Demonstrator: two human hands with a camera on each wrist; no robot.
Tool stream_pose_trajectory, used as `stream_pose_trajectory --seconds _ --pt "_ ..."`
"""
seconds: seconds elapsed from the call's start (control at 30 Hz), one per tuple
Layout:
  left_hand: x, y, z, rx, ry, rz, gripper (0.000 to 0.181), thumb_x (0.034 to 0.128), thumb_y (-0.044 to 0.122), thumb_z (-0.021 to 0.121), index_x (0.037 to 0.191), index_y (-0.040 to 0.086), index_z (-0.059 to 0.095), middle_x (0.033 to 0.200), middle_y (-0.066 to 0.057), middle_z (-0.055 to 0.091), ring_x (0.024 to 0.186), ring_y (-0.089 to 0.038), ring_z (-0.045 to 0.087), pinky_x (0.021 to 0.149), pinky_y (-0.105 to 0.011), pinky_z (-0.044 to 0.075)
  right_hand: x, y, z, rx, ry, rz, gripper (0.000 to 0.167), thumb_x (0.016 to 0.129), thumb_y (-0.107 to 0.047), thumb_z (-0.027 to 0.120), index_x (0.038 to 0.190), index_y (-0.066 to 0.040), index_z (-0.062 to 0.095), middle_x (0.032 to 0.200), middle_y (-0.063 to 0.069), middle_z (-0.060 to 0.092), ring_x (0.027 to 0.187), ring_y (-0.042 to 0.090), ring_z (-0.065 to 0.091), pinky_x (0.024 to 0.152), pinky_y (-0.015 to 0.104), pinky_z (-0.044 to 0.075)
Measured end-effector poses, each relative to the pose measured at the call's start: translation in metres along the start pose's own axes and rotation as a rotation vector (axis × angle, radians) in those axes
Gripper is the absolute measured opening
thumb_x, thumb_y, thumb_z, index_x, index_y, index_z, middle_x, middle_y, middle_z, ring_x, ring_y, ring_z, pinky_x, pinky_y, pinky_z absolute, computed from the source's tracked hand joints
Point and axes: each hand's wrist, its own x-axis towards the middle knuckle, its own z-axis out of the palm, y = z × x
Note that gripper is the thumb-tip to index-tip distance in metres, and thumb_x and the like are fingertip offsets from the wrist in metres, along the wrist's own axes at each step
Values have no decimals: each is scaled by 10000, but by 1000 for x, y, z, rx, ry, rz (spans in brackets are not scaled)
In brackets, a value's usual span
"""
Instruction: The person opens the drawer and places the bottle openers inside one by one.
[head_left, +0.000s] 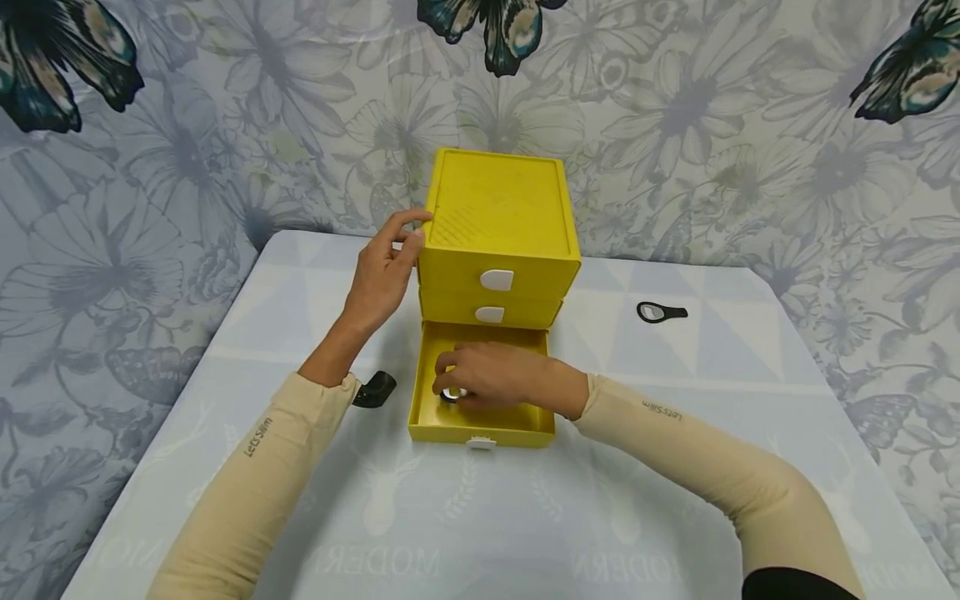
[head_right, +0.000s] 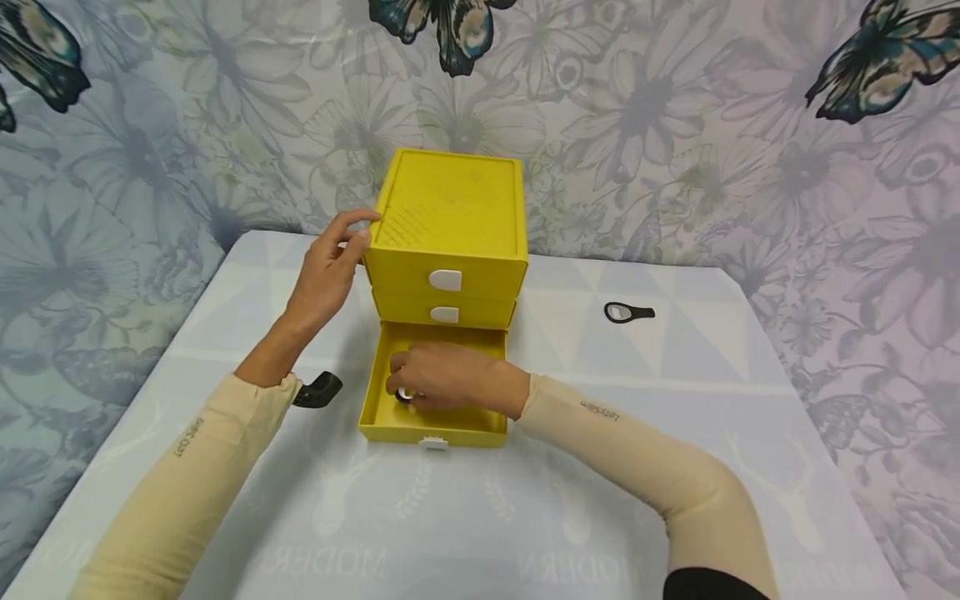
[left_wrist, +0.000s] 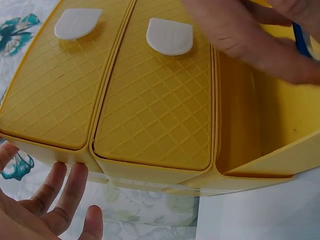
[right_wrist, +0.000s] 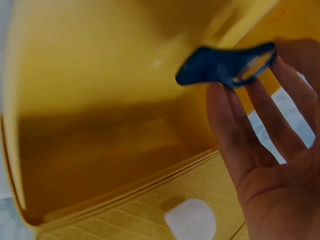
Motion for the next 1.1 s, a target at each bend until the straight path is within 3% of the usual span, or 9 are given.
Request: stream_pose_trajectory --seconds 0.17,0.37,0.7,0.9,1.1 --pt "1 -1 1 -8 -6 11 406 1070 434 413 1425 268 520 1259 -143 595 878 -303 618 738 -401 457 4 -5 -10 31 0 20 366 952 -223 700 1316 -201 664 1339 17 636 1148 184 642 918 298 540" --pt "2 0 0 8 0 3 414 1067 448 414 1426 271 520 1262 -142 600 908 -288 632 744 -398 463 -8 -3 -16 72 -21 84 356 950 -189 703 1303 -160 677 1306 19 661 1198 183 631 981 322 522" --pt "2 0 1 20 3 -33 424 1063 471 412 1431 284 510 1285 -146 593 947 -302 634 781 -402 471 -47 13 -17 137 46 177 313 941 -167 709 1253 -143 702 1217 25 705 1110 174 660 964 331 533" --pt "1 -1 0 31 18 -40 424 1063 471 403 1429 288 513 1293 -146 592 944 -298 619 758 -392 457 -68 24 -12 132 100 179 298 932 -159 718 1227 -121 705 1209 35 706 1124 191 656 957 351 537" --pt "1 0 2 29 12 -39 420 1065 467 396 1430 293 511 1281 -142 595 919 -286 606 747 -383 451 -89 32 -10 132 126 239 311 928 -168 725 1234 -119 703 1224 19 693 1139 201 649 957 376 538"
